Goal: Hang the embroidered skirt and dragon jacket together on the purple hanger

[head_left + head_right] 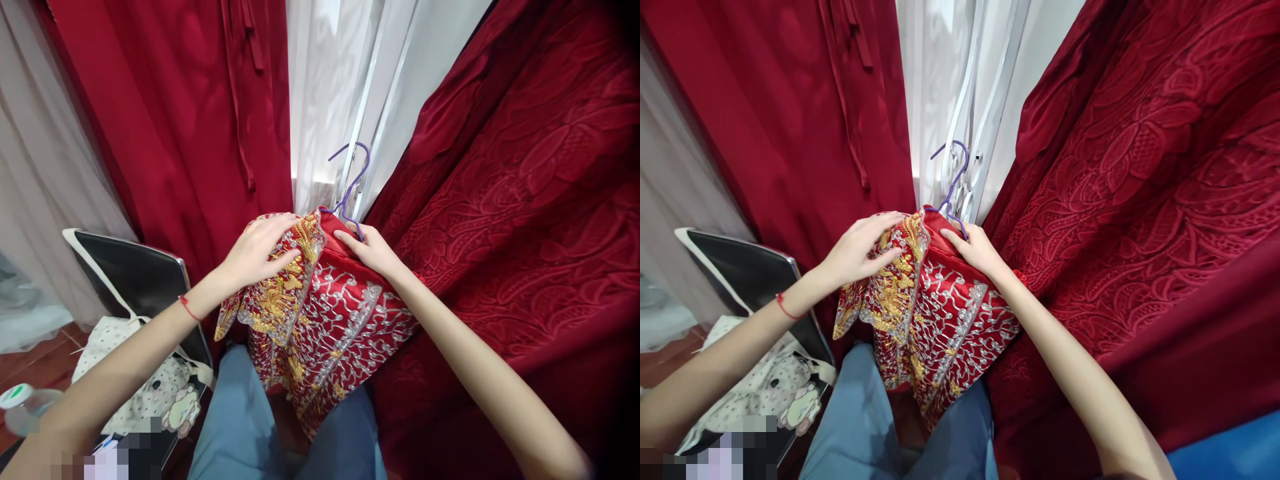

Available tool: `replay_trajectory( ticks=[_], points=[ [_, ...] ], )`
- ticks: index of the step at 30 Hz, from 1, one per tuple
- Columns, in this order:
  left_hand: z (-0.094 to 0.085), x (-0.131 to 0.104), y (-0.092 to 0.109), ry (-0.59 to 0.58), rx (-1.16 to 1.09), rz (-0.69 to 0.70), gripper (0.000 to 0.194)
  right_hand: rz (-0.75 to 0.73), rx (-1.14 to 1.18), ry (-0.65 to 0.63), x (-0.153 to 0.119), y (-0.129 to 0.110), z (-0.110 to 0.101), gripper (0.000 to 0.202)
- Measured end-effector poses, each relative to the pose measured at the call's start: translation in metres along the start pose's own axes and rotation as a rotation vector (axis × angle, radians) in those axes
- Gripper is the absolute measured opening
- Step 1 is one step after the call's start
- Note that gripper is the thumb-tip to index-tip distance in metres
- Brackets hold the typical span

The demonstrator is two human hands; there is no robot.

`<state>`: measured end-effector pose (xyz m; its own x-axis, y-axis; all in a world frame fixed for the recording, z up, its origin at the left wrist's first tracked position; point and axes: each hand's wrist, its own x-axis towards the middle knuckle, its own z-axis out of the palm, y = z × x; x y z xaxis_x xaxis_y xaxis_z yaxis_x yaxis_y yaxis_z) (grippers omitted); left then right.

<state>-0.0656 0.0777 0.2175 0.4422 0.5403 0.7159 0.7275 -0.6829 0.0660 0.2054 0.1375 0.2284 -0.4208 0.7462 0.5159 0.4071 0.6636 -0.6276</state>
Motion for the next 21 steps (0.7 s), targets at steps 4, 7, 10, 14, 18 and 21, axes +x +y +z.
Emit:
replay_trajectory(
  ticks=[4, 7, 10, 14, 18, 21],
  points=[
    [0.038, 0.006, 0.037, 0.033, 0.041, -0.081, 0.092, 0.004, -0.003, 0.013, 0.0, 0.0, 0.0, 0.038],
    [0.076, 0.004, 0.033, 0.12, 0.078, -0.206, 0.097, -0.008, 0.012, 0.012, 0.001, 0.003, 0.001, 0.037],
    [0.093, 0.0, 0.004, 0.162, 0.094, -0.2, 0.089, 0.01, -0.005, 0.034, 0.0, 0.004, 0.002, 0.037],
    [0.063, 0.004, -0.041, 0.26, 0.043, -0.254, 0.069, 0.045, 0.032, -0.02, 0.002, 0.0, 0.001, 0.033],
    [0.012, 0.025, -0.062, 0.387, 0.076, -0.291, 0.046, 0.042, -0.023, 0.019, 0.012, -0.013, -0.004, 0.029],
    [-0.004, 0.024, -0.059, 0.452, 0.102, -0.205, 0.043, 0.001, -0.186, 0.194, 0.016, -0.022, -0.002, 0.027]
  ],
)
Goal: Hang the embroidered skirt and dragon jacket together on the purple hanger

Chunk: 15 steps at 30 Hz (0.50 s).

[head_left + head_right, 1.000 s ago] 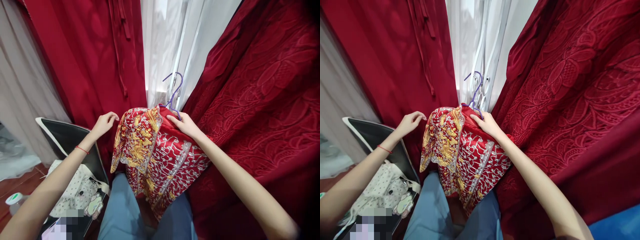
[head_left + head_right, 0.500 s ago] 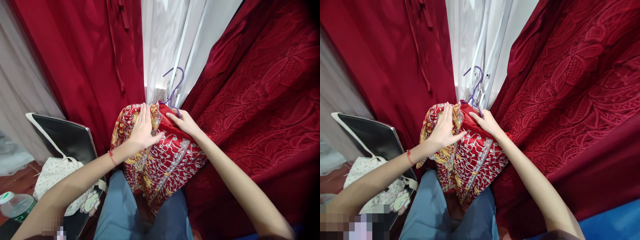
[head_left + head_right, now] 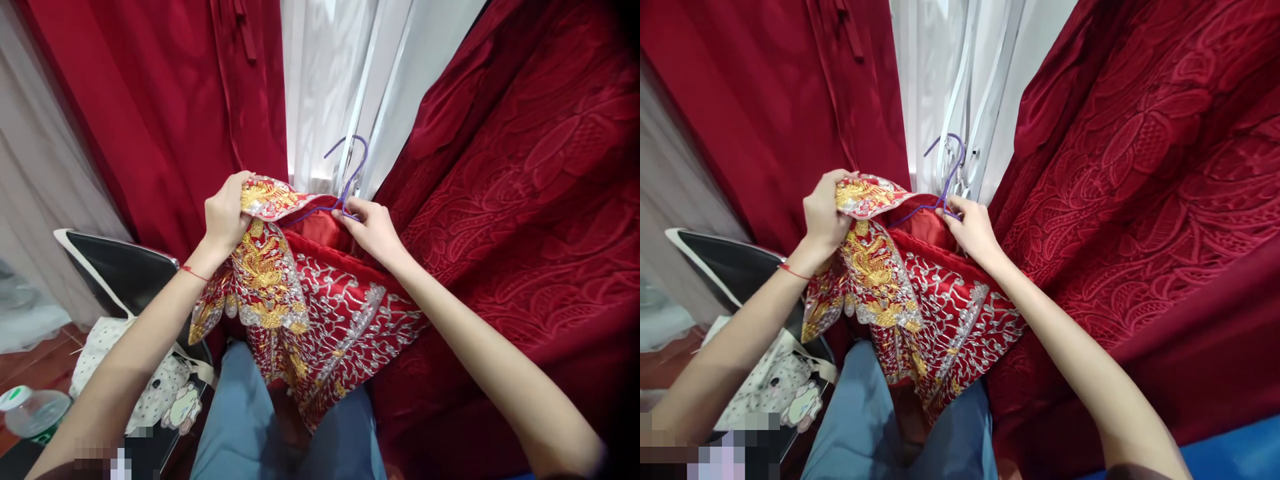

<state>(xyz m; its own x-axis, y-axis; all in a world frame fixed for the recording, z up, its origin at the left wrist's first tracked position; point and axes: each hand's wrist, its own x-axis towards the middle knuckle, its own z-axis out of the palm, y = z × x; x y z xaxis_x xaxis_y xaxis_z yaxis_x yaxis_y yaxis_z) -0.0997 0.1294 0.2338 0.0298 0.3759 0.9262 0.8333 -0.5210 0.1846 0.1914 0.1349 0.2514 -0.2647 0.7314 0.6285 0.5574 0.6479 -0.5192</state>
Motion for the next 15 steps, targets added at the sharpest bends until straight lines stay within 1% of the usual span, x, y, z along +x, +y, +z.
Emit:
replay_trajectory(
  ticks=[1, 3, 6, 7, 8, 9, 10, 11, 12, 13, 14, 15],
  points=[
    [-0.002, -0.009, 0.002, 0.007, -0.006, 0.023, 0.044, -0.013, -0.046, 0.05, 0.0, -0.002, 0.002, 0.025],
    [-0.001, -0.041, 0.005, -0.031, -0.01, 0.064, 0.048, -0.031, -0.114, 0.096, -0.002, -0.002, 0.007, 0.023],
    [0.004, -0.1, 0.009, -0.25, -0.003, 0.152, 0.056, -0.051, -0.176, 0.058, -0.005, 0.004, 0.015, 0.026],
    [0.006, -0.115, 0.009, -0.303, -0.016, 0.2, 0.058, -0.058, -0.186, 0.045, -0.005, 0.006, 0.017, 0.027],
    [0.008, -0.126, 0.007, -0.303, -0.034, 0.228, 0.06, -0.064, -0.19, 0.036, -0.005, 0.008, 0.017, 0.029],
    [0.009, -0.131, 0.004, -0.259, -0.045, 0.213, 0.063, -0.069, -0.187, 0.031, -0.005, 0.01, 0.017, 0.03],
    [0.011, -0.133, 0.0, -0.181, -0.044, 0.15, 0.067, -0.073, -0.181, 0.027, -0.005, 0.011, 0.016, 0.031],
    [0.013, -0.131, -0.007, -0.094, -0.032, 0.042, 0.071, -0.078, -0.174, 0.023, -0.005, 0.012, 0.014, 0.033],
    [0.015, -0.126, -0.015, -0.03, -0.017, -0.093, 0.073, -0.083, -0.167, 0.019, -0.004, 0.012, 0.013, 0.034],
    [0.017, -0.12, -0.025, -0.025, -0.014, -0.23, 0.072, -0.088, -0.163, 0.014, -0.004, 0.012, 0.012, 0.035],
    [0.019, -0.113, -0.035, -0.085, -0.031, -0.338, 0.066, -0.093, -0.161, 0.012, -0.004, 0.012, 0.01, 0.037],
    [0.02, -0.106, -0.044, -0.195, -0.066, -0.408, 0.055, -0.096, -0.161, 0.012, -0.003, 0.012, 0.009, 0.038]
  ],
)
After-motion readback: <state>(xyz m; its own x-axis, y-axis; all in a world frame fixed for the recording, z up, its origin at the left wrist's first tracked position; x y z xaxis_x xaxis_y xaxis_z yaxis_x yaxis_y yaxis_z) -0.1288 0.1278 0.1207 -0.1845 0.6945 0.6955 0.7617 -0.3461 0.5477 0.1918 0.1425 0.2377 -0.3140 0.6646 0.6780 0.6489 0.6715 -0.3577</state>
